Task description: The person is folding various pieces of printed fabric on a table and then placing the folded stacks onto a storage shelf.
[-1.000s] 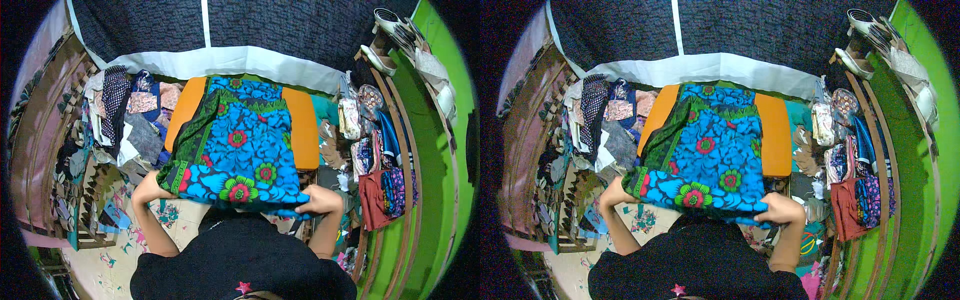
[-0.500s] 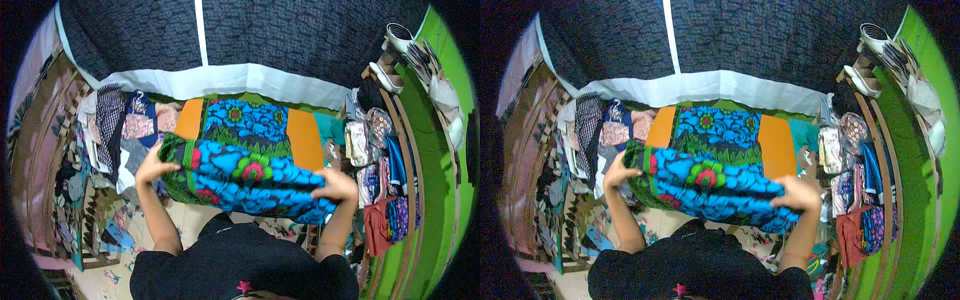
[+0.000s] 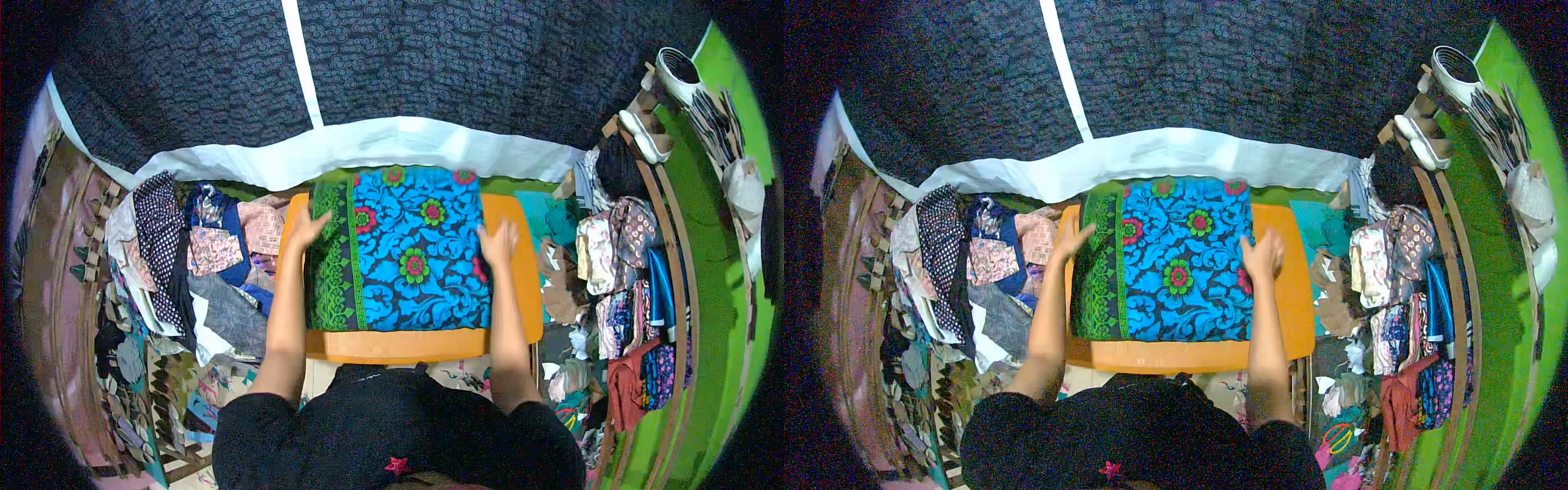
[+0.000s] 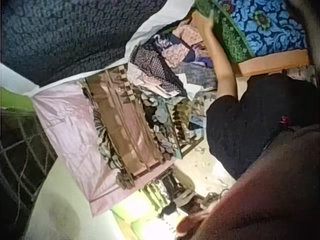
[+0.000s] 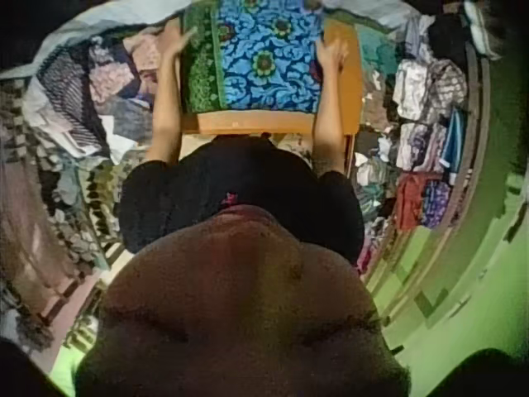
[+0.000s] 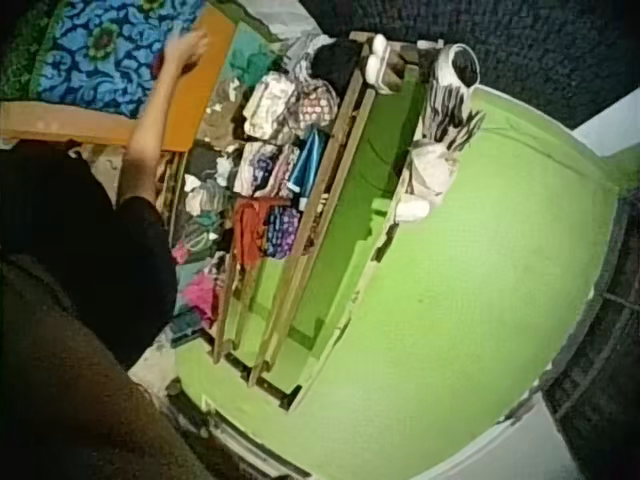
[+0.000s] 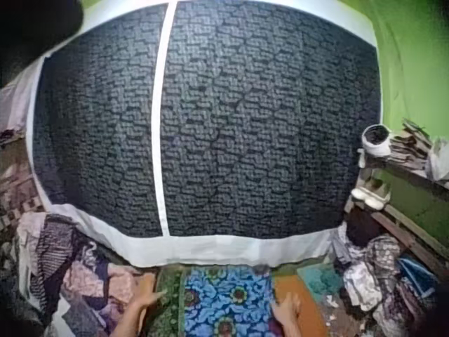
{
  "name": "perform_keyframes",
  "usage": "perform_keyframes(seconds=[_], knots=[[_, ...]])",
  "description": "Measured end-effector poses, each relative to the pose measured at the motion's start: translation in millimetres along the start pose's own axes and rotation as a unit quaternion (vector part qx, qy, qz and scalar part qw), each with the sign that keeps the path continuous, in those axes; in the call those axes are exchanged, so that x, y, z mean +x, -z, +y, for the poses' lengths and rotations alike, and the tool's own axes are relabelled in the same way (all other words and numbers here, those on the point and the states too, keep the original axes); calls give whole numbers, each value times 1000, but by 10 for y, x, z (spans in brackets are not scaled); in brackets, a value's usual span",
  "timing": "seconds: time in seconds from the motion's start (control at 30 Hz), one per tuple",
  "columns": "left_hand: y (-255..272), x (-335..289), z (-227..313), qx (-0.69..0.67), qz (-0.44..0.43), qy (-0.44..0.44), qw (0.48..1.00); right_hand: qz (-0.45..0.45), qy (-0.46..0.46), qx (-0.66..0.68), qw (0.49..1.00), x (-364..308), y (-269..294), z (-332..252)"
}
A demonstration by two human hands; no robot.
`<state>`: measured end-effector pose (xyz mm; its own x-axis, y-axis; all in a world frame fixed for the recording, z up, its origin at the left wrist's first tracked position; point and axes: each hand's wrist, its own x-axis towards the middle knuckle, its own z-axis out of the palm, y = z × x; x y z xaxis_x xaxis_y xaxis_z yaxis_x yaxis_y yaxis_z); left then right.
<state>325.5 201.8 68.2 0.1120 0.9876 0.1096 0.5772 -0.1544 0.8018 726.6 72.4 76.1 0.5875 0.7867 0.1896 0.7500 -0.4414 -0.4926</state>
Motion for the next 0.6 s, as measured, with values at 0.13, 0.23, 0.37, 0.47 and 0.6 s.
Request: perform_keyframes(seconds=[0.13, 0.23, 0.37, 0.47, 0.6], knots=[[33, -1047, -1313, -95, -73, 195, 973, -159, -113, -14, 981, -759, -137, 239], [110, -1544, -422, -125, -114, 303, 938, -97, -91, 75, 988, -1069, -213, 694], [11, -1966, -497, -201, -48, 152, 966, 8, 31, 125, 992, -1187, -161, 701], [-2, -2078, -576, -178, -28, 185, 966, 17, -20, 111, 993, -1331, 150, 473], [63, -2425, -511, -182, 4, 150, 972, 70, 1, 93, 993, -1654, 359, 684]])
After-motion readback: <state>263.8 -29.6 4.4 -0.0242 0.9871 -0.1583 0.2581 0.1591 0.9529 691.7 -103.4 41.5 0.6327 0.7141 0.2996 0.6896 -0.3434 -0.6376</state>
